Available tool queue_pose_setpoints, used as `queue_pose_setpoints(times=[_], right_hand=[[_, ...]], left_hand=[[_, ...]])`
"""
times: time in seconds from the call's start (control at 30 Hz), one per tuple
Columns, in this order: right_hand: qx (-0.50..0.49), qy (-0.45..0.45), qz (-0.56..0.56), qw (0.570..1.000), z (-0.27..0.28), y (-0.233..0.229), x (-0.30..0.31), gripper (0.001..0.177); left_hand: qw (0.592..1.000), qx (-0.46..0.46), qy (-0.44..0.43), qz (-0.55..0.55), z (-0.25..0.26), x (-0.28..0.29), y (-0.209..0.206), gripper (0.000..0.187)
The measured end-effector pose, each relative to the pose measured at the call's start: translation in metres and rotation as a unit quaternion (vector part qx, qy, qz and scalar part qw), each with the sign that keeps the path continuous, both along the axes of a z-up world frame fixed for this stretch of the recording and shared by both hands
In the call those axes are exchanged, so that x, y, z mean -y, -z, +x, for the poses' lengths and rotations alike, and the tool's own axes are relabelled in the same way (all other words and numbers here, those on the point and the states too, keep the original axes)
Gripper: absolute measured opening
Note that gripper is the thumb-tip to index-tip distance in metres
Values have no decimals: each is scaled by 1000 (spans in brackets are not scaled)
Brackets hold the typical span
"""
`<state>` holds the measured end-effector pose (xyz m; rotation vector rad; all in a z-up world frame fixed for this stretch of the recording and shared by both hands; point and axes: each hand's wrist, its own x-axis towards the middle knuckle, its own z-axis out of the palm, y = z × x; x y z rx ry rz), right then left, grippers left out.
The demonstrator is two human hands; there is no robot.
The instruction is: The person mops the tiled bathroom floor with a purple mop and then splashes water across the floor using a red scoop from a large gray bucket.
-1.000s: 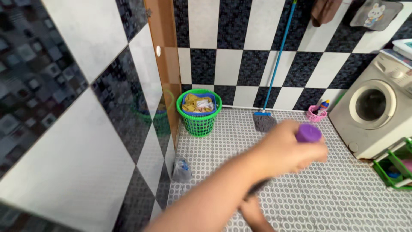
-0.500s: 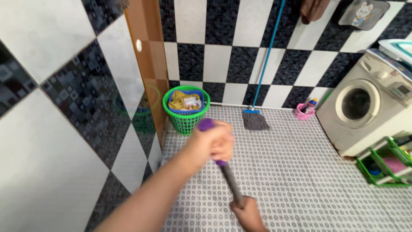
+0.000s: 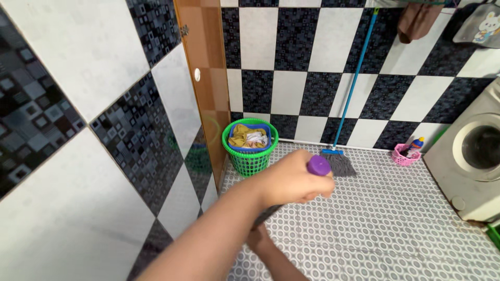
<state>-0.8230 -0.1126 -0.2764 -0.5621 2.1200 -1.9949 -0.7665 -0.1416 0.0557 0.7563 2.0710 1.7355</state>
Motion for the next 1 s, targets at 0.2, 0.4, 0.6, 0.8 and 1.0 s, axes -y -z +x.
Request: queue_pose_setpoints(times=[0.2, 0.4, 0.6, 0.8, 1.0], right_hand=[[3, 143, 122, 982, -6, 43, -93, 23], [22, 283, 213, 935, 30, 129, -199, 21], [40, 264, 283, 921, 6, 155, -200, 28], [-20, 280, 170, 945, -66, -6, -80, 32], [-44, 202, 30, 978, -145, -58, -21, 25]], left_hand=[[970, 90, 115, 195, -45, -8, 2, 12], [947, 143, 129, 256, -69, -24, 58, 31], [942, 171, 67, 280, -109, 37, 109, 37], [964, 13, 112, 240, -155, 80, -21, 35], [977, 5, 164, 133, -177, 38, -64, 15]])
